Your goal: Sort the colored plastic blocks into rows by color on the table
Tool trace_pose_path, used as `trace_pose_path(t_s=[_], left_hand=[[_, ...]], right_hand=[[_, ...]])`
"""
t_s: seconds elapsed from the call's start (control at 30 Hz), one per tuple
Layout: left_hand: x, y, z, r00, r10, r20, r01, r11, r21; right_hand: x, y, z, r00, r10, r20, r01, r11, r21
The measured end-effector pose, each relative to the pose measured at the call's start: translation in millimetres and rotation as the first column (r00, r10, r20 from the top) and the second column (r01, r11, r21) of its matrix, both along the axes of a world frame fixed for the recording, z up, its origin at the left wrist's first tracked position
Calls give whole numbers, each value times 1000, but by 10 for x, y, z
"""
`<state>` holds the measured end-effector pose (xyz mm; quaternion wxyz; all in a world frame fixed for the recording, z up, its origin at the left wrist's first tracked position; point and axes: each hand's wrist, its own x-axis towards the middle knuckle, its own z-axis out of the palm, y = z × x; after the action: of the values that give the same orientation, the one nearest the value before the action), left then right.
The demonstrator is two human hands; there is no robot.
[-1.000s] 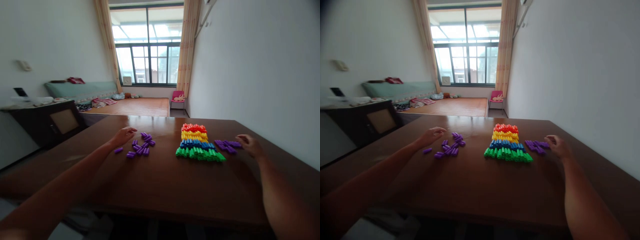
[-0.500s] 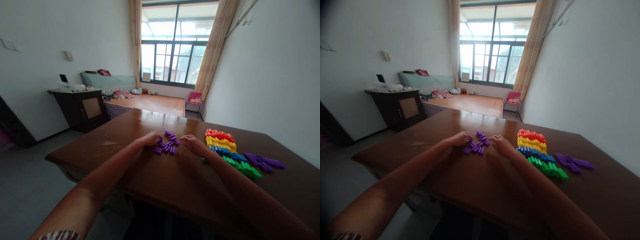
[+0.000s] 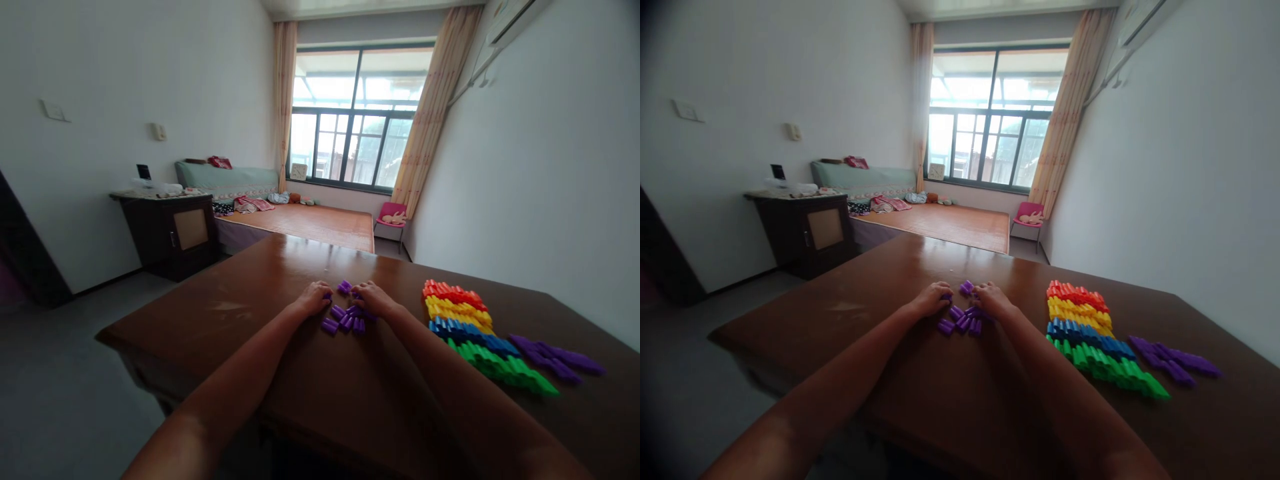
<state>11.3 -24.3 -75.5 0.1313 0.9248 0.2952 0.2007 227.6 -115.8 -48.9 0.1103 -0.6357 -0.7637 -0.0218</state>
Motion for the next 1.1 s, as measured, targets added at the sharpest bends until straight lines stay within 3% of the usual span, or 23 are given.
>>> trace_pose_path(t_s=[0.13, 0.37, 0.47, 0.6, 0.83, 1.1], left_hand=[[-1, -113, 83, 992, 100, -81, -100, 995, 3], [-25, -221, 158, 979, 184, -92, -179, 982, 62], [-34, -187, 196, 974, 194, -119, -189, 980, 53], [-33, -177, 269, 972, 212, -104, -208, 977, 51], [34, -249, 420, 980, 175, -94, -171, 984, 48], [305, -452, 522, 991, 103, -87, -95, 992, 83]], right_hand=[[-65, -19, 12, 1000, -19, -19, 17, 998, -66], [-78, -201, 181, 988, -139, -73, 145, 986, 82], [5, -381, 231, 976, -214, 48, 209, 973, 96], [112, -603, 137, 933, -308, 185, 303, 951, 53], [220, -724, -17, 984, -173, 35, 175, 978, -112], [314, -706, -60, 973, -194, -126, 176, 974, -141]])
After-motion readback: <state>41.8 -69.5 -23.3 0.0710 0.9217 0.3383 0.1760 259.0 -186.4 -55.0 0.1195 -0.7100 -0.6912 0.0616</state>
